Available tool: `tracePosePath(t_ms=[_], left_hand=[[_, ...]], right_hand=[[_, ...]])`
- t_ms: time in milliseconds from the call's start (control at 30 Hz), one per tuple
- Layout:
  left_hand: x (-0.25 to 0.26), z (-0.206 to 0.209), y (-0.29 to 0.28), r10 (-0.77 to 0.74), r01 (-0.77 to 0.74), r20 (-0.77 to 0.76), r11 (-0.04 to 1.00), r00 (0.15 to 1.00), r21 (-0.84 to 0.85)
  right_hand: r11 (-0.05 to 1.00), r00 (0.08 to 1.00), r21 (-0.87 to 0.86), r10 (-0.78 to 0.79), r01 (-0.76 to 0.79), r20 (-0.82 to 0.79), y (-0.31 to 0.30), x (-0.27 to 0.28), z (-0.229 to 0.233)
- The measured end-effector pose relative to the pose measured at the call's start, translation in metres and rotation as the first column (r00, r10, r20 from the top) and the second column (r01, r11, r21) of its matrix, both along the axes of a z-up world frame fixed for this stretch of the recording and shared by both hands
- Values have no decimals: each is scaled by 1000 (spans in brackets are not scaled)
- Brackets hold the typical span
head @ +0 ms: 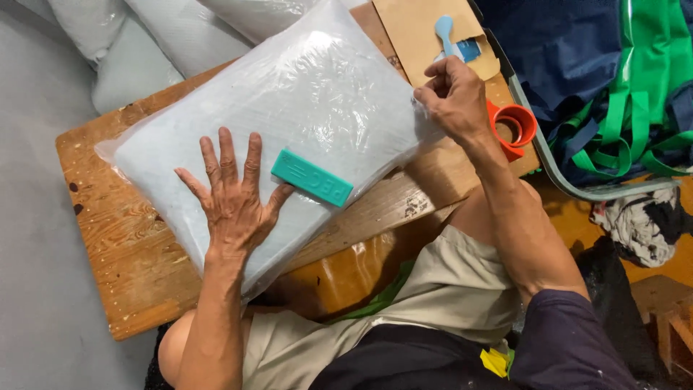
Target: Manually flattening a pillow inside a plastic bag by pressing and smoothing it with hands and a plastic block.
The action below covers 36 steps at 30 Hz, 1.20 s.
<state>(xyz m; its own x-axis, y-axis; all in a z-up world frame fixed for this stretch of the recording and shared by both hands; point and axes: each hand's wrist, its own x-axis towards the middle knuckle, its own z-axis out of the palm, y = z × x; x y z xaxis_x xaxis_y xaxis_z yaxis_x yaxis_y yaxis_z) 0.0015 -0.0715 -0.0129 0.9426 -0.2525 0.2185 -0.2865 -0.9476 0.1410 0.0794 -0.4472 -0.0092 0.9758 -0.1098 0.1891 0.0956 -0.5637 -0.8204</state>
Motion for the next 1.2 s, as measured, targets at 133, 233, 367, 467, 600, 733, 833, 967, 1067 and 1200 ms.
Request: tracePosePath(t_ms=[133, 233, 367, 467, 600, 733, 833, 967, 1067, 1200], left_hand=[[-2, 1, 1, -4, 4, -10, 1000, 1000, 7], [-2, -1, 2, -8, 8, -9, 1000, 1000, -2], [-2, 0, 2, -10, 10, 1, 1000, 1000, 7], [-2, 0, 2, -7, 7, -4, 1000, 1000, 3], [-2, 0, 1, -5, 5, 3, 1000, 1000, 2], [-1, 1, 0, 0, 0, 11, 1000, 1000, 5], [0, -2, 2, 3, -3, 22, 1000, 1000, 5], [1, -4, 3, 0, 0, 21, 1000, 1000, 0], [1, -8, 4, 3, -3, 29, 1000, 1000, -3], [3, -9, 3, -4, 4, 46, 1000, 999, -1]], right_hand=[[1000, 999, -6, 29, -29, 30, 5, 1, -4], [998, 998, -29, 60, -59, 24, 3, 3, -10], [986, 990, -147, 91, -75, 107, 1, 6, -18], [985, 990, -155, 93, -75, 108, -1, 7, -20], [989, 997, -140, 53, -45, 57, -5, 5, -22], [999, 1000, 41, 3, -4, 10, -4, -4, -1], [988, 999, 156, -11, 16, -37, -8, -14, 12], [980, 997, 183, 82, -82, 3, 0, -39, 30], [939, 973, 257, 220, -229, 64, 18, -64, 24], [785, 900, 495, 436, -374, -11, 54, -114, -9]])
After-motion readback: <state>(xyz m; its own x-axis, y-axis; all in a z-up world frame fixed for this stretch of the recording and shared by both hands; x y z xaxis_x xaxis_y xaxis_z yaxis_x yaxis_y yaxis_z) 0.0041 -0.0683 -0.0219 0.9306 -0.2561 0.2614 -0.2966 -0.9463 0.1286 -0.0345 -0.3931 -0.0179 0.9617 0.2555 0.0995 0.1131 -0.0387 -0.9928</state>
